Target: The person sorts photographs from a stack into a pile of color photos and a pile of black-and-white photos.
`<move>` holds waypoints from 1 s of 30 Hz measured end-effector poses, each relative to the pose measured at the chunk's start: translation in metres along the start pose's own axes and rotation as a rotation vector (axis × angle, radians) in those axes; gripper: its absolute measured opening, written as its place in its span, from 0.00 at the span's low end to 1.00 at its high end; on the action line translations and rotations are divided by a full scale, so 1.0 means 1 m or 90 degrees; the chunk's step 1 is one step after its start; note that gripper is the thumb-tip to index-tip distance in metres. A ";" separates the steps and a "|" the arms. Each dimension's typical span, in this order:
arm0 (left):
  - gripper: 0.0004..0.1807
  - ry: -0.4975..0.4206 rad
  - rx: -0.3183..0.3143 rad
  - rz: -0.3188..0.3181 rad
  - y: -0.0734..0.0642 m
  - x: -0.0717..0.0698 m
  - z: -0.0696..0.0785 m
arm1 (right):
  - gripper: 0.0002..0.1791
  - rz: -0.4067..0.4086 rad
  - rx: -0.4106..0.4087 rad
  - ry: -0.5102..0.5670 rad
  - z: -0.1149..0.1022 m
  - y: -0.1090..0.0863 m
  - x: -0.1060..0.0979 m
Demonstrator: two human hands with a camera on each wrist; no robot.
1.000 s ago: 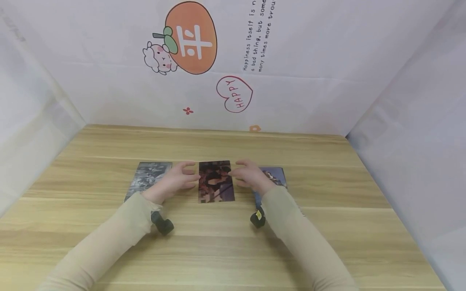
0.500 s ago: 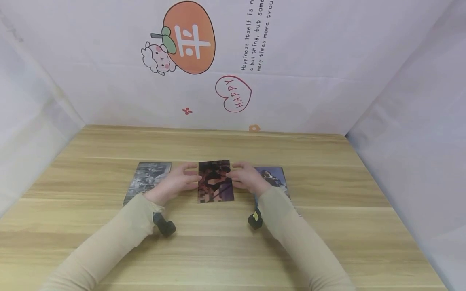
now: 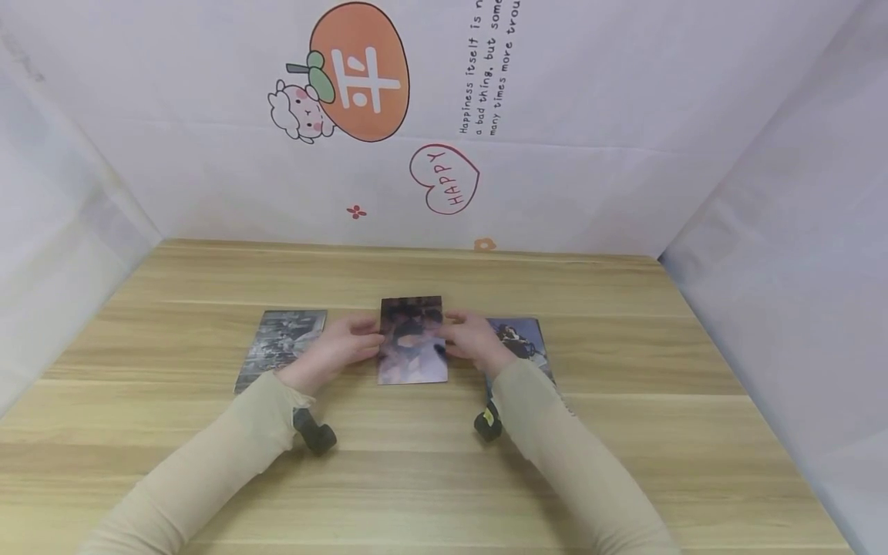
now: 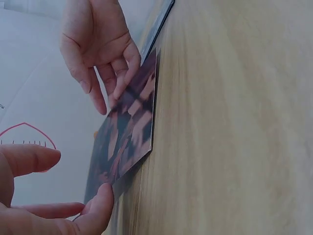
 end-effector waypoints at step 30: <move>0.33 -0.040 0.067 0.005 0.002 0.061 0.001 | 0.28 0.138 -0.091 -0.086 0.028 -0.029 -0.052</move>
Point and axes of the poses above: each hand's wrist, its own y-axis towards the middle knuckle, its own x-axis out of the palm, z = x × y, the point moved 3 cm from there along y, towards the middle knuckle, and after that the axes turned 13 degrees about x, right-handed, at the moved point
